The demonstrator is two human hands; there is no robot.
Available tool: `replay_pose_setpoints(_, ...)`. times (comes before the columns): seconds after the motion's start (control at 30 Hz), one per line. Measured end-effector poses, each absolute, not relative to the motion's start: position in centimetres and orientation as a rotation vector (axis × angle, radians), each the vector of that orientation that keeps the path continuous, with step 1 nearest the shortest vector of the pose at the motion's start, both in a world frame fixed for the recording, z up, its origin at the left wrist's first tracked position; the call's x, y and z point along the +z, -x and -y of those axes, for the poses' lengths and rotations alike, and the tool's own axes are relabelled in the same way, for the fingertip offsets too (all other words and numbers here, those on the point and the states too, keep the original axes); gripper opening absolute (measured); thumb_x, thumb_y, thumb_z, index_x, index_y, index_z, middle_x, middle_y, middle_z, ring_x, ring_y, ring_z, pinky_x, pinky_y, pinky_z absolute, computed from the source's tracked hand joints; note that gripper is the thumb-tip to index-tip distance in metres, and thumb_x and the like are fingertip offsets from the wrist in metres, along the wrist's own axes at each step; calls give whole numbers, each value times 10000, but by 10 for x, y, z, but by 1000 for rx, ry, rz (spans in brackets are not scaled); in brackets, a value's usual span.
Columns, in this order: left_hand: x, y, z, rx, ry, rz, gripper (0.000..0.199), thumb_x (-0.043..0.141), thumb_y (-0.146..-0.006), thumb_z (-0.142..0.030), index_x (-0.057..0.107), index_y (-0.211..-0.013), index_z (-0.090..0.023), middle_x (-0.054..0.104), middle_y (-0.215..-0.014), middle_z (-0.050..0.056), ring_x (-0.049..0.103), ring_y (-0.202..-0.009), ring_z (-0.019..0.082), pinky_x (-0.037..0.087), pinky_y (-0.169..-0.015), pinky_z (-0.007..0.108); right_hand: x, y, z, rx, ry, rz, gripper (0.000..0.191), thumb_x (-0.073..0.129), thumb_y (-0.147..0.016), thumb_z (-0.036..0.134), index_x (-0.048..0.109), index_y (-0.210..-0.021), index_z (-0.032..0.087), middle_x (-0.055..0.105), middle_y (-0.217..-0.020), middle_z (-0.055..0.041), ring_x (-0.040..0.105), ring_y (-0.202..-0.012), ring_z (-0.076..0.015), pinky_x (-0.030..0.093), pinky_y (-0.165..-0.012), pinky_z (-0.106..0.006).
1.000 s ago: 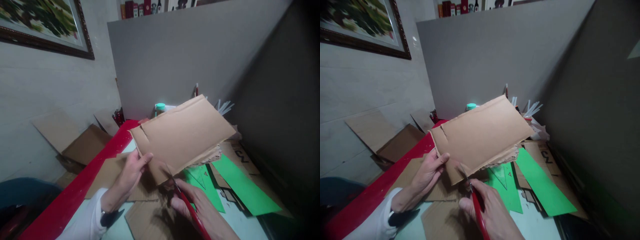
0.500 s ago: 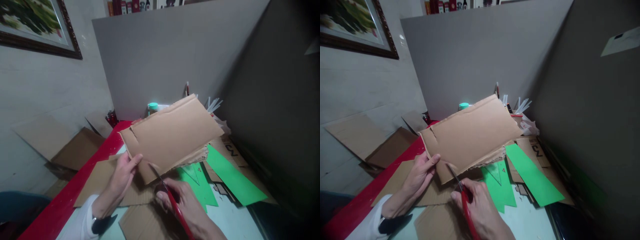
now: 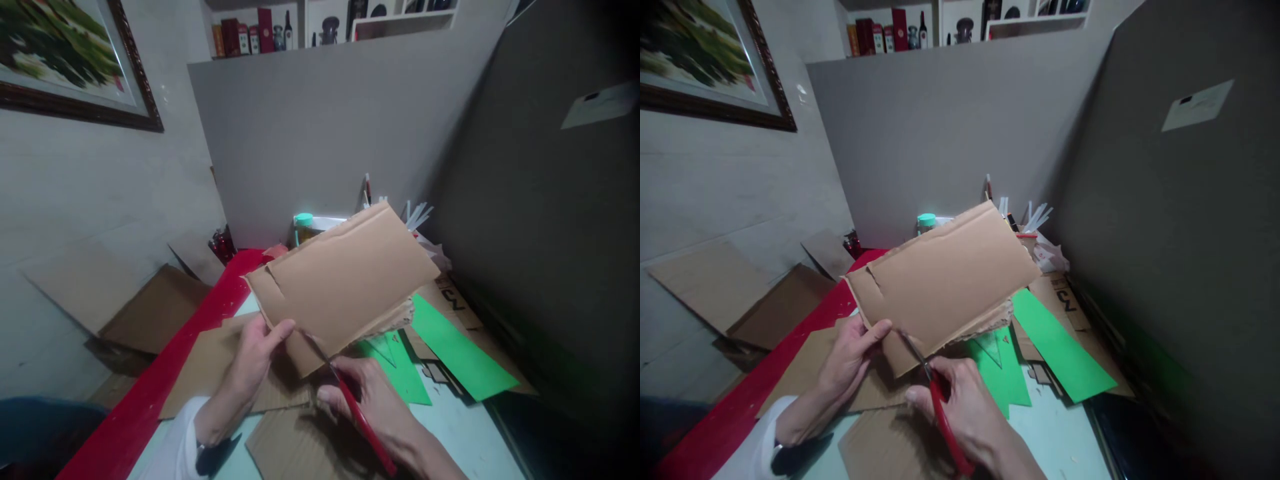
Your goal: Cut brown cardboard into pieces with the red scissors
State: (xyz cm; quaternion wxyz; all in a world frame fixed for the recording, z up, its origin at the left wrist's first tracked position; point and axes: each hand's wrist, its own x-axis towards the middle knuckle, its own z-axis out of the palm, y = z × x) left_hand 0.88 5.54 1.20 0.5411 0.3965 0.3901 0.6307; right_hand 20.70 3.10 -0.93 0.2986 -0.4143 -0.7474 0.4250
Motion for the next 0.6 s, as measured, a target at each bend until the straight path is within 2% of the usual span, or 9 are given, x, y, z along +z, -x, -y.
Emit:
replay_pose_setpoints(0.1, 12, -13, -52, 1487, -955, -907, 322, 844, -735, -291, 735, -997, -138, 802, -973, 90, 720, -1002, 272, 533, -937, 390, -6, -210, -28, 1133, 1089, 1993, 465, 581, -891, 596, 478, -675, 196, 385, -640, 62, 321, -609, -116, 242, -517, -249)
replay_pose_setpoints(0.37, 13, -14, -51, 1462, -939, -924, 382, 812, -763, -284, 717, -1100, -133, 796, -1026, 102, 725, -959, 271, 572, -839, 373, -15, -202, -32, 1023, 1106, 1995, 450, 511, -952, 511, 401, -631, 216, 386, -591, 57, 339, -563, -113, 247, -540, -262)
replay_pose_setpoints(0.5, 11, -11, -52, 1449, -958, -917, 394, 808, -774, -286, 716, -1127, -138, 793, -1059, 102, 721, -970, 266, 551, -912, 402, -17, -201, -30, 978, 1105, 2000, 435, 501, -948, 498, 397, -629, 221, 397, -594, 53, 339, -558, -114, 253, -543, -266)
replay_pose_setpoints(0.6, 12, -10, -50, 1444, -995, -904, 362, 802, -792, -271, 726, -1126, -153, 792, -1082, 91, 715, -1002, 257, 515, -981, 409, -14, -204, -28, 949, 1156, 1998, 440, 568, -905, 546, 462, -644, 207, 419, -596, 51, 340, -563, -117, 247, -534, -265)
